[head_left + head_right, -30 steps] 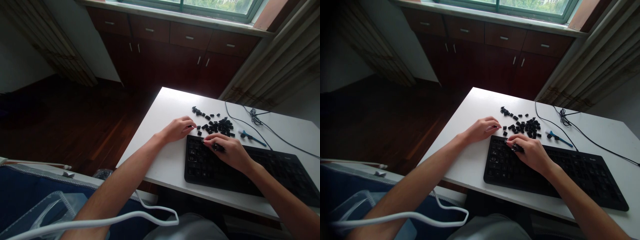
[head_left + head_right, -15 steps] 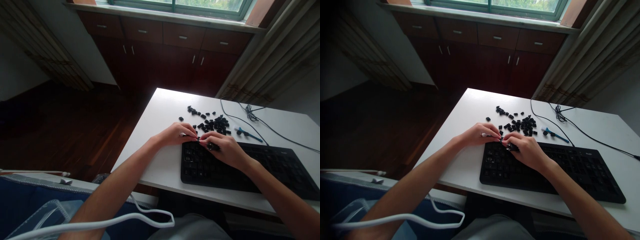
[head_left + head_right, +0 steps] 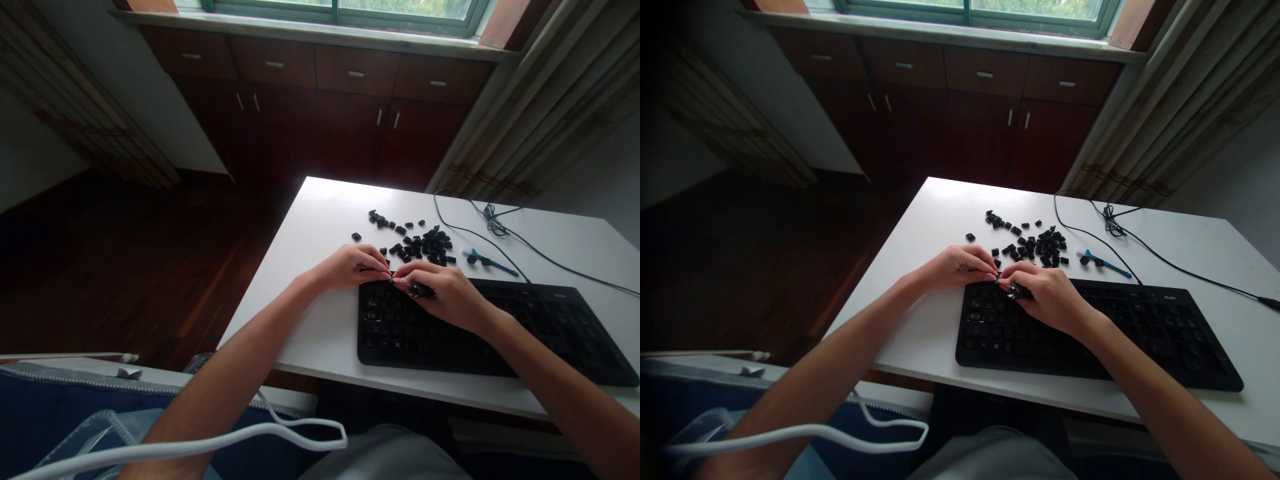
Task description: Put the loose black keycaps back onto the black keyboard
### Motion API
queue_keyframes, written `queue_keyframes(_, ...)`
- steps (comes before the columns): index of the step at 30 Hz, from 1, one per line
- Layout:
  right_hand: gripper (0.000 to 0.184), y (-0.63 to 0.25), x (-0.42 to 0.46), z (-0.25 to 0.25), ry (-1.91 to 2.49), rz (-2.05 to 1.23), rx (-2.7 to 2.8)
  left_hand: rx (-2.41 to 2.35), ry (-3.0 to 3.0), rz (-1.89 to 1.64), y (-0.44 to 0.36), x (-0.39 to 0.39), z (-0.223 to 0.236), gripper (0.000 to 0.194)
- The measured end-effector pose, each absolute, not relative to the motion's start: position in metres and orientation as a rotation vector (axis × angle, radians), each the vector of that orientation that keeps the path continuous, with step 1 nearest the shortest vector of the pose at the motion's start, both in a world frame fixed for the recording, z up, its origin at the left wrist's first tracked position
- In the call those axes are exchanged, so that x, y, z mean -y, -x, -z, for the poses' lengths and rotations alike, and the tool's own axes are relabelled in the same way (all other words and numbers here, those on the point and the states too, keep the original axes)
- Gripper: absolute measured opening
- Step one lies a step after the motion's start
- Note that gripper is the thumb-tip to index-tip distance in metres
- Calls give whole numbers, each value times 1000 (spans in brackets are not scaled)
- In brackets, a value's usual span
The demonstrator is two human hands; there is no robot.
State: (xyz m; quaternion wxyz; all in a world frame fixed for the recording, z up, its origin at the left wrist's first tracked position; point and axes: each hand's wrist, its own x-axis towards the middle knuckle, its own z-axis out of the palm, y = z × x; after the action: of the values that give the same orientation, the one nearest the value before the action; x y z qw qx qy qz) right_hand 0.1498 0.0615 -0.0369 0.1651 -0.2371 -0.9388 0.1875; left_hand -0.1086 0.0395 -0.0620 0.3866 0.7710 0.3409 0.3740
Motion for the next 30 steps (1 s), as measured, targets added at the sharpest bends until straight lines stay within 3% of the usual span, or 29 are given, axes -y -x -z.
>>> queue_keyframes(14,24,-151,-61,40,651,-463,2679,-894,-1955,-922,108,-39,58,20)
queue_keyframes(24,11,-146,-60,25,661,-478,2763,-913,-1952,-909,107,-39,58,19)
queue_keyframes(30,12,-134,-53,9,821,-662,2296,-918,-1835,-937,107,-40,60,23)
